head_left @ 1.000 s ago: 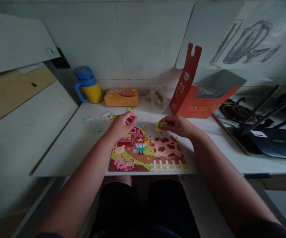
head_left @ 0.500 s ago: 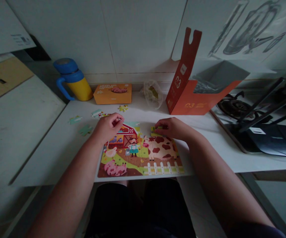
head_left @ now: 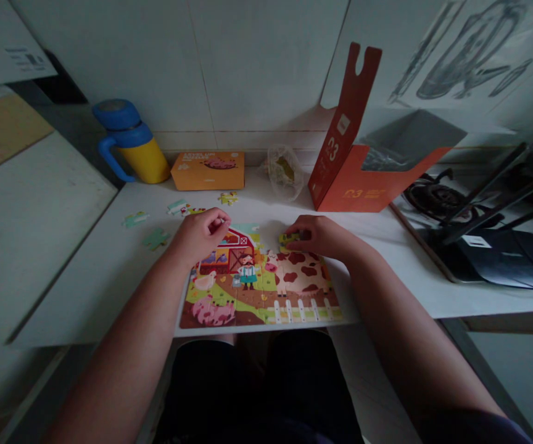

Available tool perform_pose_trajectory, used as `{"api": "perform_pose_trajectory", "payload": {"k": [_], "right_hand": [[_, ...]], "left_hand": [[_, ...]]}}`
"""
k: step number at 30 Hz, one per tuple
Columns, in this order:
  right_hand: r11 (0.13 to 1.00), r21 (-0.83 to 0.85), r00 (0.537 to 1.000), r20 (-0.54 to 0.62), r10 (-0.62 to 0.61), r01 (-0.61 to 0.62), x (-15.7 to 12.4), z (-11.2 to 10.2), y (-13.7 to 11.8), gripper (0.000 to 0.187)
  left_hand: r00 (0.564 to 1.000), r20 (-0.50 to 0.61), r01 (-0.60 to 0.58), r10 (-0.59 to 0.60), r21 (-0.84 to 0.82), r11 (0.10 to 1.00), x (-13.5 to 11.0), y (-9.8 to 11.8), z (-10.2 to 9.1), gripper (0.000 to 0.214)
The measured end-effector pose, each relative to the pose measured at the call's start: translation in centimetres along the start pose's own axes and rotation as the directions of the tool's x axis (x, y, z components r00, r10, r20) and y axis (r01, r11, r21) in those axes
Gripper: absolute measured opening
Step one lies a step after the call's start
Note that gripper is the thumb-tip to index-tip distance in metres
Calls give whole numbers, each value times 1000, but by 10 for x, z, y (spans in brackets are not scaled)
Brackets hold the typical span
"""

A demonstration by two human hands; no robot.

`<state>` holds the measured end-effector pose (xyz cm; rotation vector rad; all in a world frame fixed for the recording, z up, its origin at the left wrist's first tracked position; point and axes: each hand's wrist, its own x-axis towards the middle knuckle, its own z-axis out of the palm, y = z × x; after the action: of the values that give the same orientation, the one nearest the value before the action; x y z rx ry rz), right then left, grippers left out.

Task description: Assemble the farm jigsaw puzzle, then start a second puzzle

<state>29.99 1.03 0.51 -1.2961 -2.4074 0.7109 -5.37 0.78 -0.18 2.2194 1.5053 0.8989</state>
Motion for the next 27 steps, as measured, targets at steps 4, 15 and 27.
{"api": "perform_pose_trajectory", "payload": {"k": [4, 15, 27], "right_hand": [[1000, -22, 1000, 15, -10, 10, 1, -1, -3, 34], [998, -59, 975, -223, 23, -37, 2, -2, -2, 32], [989, -76, 957, -270, 102, -127, 2, -5, 0, 42]], "left_hand": [[1000, 6, 1, -1, 1, 1000, 0, 2, -1, 24], [1000, 1, 28, -28, 5, 1000, 0, 4, -1, 24], [1000, 1, 31, -31, 18, 999, 0, 0, -1, 24]]}}
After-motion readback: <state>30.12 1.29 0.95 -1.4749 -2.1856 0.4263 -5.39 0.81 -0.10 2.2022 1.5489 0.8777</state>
